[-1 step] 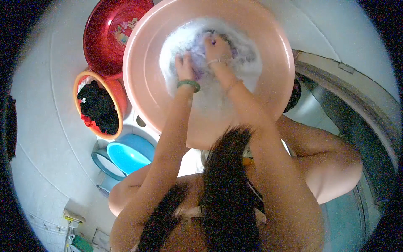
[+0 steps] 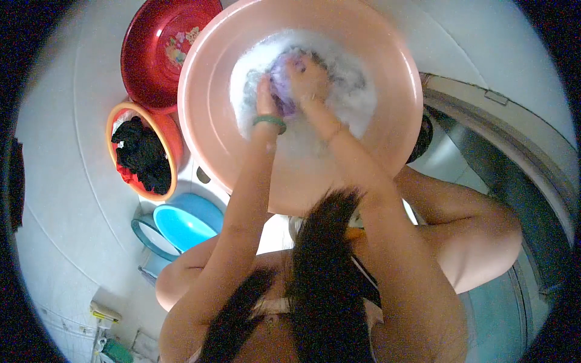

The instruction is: The person washes clothes by hand in a basin of soapy water, wrings out a washed garment, retrieves detergent, and scrubs a sock using a bar of soap.

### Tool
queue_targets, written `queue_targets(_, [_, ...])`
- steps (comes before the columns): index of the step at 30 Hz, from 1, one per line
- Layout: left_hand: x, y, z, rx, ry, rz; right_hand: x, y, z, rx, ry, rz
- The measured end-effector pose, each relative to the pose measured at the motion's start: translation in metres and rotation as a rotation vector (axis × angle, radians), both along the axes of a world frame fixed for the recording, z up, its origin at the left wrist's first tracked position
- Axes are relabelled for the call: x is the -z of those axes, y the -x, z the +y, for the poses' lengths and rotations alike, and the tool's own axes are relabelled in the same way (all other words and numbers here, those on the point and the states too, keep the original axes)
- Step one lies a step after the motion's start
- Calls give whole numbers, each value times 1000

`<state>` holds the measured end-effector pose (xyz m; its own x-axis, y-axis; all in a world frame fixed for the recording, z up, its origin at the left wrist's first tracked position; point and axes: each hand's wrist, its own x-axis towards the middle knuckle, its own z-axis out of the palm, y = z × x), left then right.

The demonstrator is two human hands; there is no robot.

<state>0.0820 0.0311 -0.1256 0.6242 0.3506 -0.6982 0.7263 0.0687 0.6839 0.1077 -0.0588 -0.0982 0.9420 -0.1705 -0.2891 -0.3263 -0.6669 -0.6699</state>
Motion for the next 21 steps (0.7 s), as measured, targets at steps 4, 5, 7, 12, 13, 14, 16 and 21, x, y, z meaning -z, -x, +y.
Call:
queue_targets(4, [11,5,26,-137,1118,-249,-47,51,29,-148,-202,-425])
queue_targets(5, [8,7,28,-72,1091,-294,-62,57,32,-184,-227,-481])
queue_targets(7, [4,11,26,16,989,-354,-60,60,38,-204,-189,-589])
queue_targets(12, [-23,18,37,6,715,-238,-46,36,29,-165,-114,-676])
queue_targets(13, [-33,15,28,-45,700,-146,-33,22,16,-78,-122,-630])
queue_targets(14, [-67,4,1,-116,774,-18,-12,2,-21,-41,15,-396])
queue_targets(16, [-63,3,12,124,585,-87,4,-33,-55,38,123,-88])
queue_targets(21, [-34,10,24,555,-883,-318,1,-6,-43,-10,363,-202])
